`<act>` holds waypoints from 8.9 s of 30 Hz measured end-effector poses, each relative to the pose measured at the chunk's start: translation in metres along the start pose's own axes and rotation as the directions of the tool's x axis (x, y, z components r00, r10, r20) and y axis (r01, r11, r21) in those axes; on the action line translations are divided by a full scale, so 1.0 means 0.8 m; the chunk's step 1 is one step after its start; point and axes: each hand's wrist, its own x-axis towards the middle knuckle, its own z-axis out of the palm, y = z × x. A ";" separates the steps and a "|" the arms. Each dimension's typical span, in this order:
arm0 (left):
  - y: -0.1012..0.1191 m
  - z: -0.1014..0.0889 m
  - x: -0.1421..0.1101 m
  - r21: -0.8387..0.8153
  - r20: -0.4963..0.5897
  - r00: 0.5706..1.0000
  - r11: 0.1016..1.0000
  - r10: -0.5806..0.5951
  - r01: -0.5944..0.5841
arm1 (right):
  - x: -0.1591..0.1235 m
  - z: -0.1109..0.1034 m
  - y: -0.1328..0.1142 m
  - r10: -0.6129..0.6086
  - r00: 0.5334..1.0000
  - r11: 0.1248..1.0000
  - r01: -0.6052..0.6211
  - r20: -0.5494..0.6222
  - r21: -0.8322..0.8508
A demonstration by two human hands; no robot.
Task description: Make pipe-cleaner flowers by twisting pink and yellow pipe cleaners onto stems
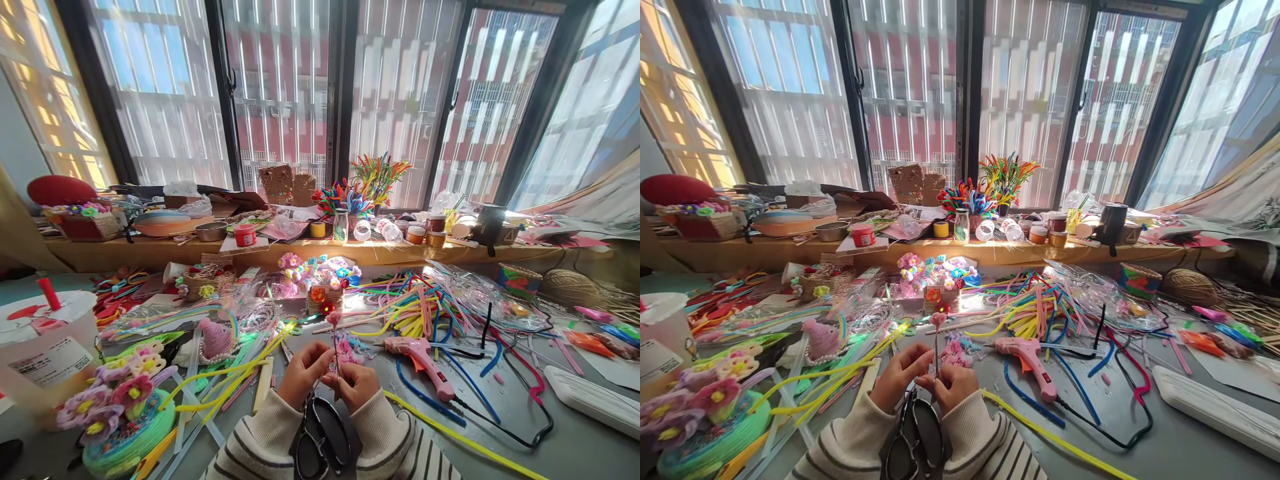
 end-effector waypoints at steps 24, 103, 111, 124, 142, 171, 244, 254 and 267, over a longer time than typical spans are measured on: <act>-0.015 0.008 0.000 -0.009 0.328 0.936 0.990 -0.129 0.140 | 0.012 -0.006 -0.007 0.489 0.866 0.441 -0.140 -0.107 0.886; 0.003 -0.001 -0.002 -0.096 0.030 1.000 0.995 0.004 -0.001 | -0.005 -0.006 -0.012 -0.074 0.997 0.997 0.073 0.038 0.029; 0.001 0.000 -0.001 -0.065 0.036 0.999 0.998 -0.005 0.008 | -0.004 -0.005 -0.010 -0.069 0.997 0.996 0.067 0.035 0.064; 0.003 -0.004 0.000 -0.093 -0.150 0.986 0.991 0.078 -0.093 | -0.006 -0.008 -0.010 0.080 0.992 0.954 -0.104 0.094 0.282; -0.014 0.001 -0.021 0.652 0.110 0.994 0.756 -0.015 -0.061 | -0.025 -0.088 -0.004 0.348 0.846 0.862 -0.458 0.405 0.217; -0.009 -0.004 -0.019 0.515 -0.061 0.993 0.855 0.102 -0.056 | 0.006 -0.020 -0.019 0.149 0.906 0.980 -0.083 0.395 -0.180; 0.092 -0.029 0.080 0.945 0.007 0.756 0.242 0.654 -0.218 | -0.005 -0.024 -0.019 0.008 0.963 0.867 0.129 -0.271 0.482; 0.075 -0.022 0.146 0.962 -0.024 0.822 0.236 0.569 -0.135 | -0.004 -0.021 -0.016 -0.032 0.963 0.905 0.142 -0.267 0.402; 0.033 0.008 0.171 0.939 -0.219 0.844 0.340 0.489 0.047 | -0.005 -0.019 -0.015 -0.019 0.971 0.926 0.107 -0.238 0.361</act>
